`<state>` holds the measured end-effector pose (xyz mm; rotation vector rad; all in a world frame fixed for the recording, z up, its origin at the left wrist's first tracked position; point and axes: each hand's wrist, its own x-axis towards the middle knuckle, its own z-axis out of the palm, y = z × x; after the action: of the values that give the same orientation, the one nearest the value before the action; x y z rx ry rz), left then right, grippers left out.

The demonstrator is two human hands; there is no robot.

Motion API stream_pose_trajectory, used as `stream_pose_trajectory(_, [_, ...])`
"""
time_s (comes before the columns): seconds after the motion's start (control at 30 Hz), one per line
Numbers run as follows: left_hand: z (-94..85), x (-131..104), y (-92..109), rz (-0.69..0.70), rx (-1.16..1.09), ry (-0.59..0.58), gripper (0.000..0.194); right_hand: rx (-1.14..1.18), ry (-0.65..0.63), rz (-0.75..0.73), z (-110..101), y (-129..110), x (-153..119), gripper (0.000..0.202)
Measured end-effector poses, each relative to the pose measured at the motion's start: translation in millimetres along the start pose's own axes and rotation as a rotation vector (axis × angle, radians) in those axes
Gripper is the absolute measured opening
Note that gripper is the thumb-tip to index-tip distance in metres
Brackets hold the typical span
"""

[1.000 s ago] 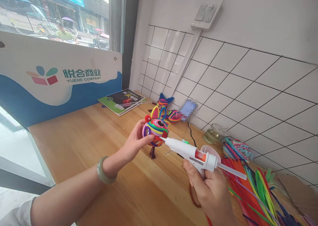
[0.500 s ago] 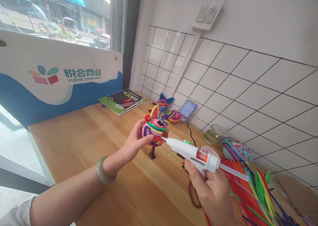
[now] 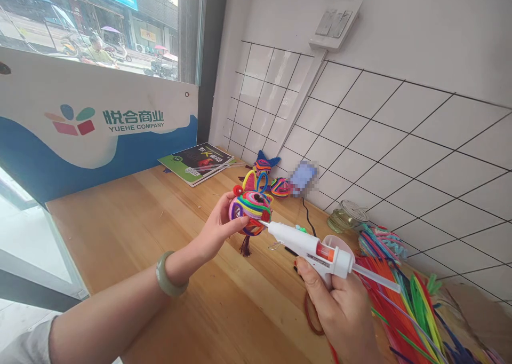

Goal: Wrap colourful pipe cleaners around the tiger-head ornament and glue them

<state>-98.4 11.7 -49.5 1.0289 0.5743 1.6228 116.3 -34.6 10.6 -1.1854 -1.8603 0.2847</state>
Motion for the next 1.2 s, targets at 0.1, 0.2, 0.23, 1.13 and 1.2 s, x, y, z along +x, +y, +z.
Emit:
stream_pose_trajectory(0.1, [-0.8,0.2,-0.6,-0.004,0.0,-0.005,0.046,0.002,0.011,-0.011,-1.2,-1.7,1.7,0.027])
stream_pose_trajectory(0.2, [-0.5,0.2,-0.5,-0.006,-0.007,-0.001,0.046,0.017,0.007,-0.036,-2.3,-4.5,3.9,0.028])
stream_pose_trajectory(0.23, [-0.2,0.1,-0.4,-0.006,-0.009,0.003,0.046,0.021,0.006,-0.035,-2.3,-5.1,4.2,0.028])
stream_pose_trajectory(1.13, [2.9,0.0,1.9,-0.031,-0.02,0.021,0.046,0.011,-0.012,0.001,0.6,0.9,-0.7,0.029])
stream_pose_trajectory(1.2, [3.0,0.0,2.1,-0.033,-0.025,0.022,0.046,0.01,-0.006,0.001,1.0,1.4,-0.9,0.03])
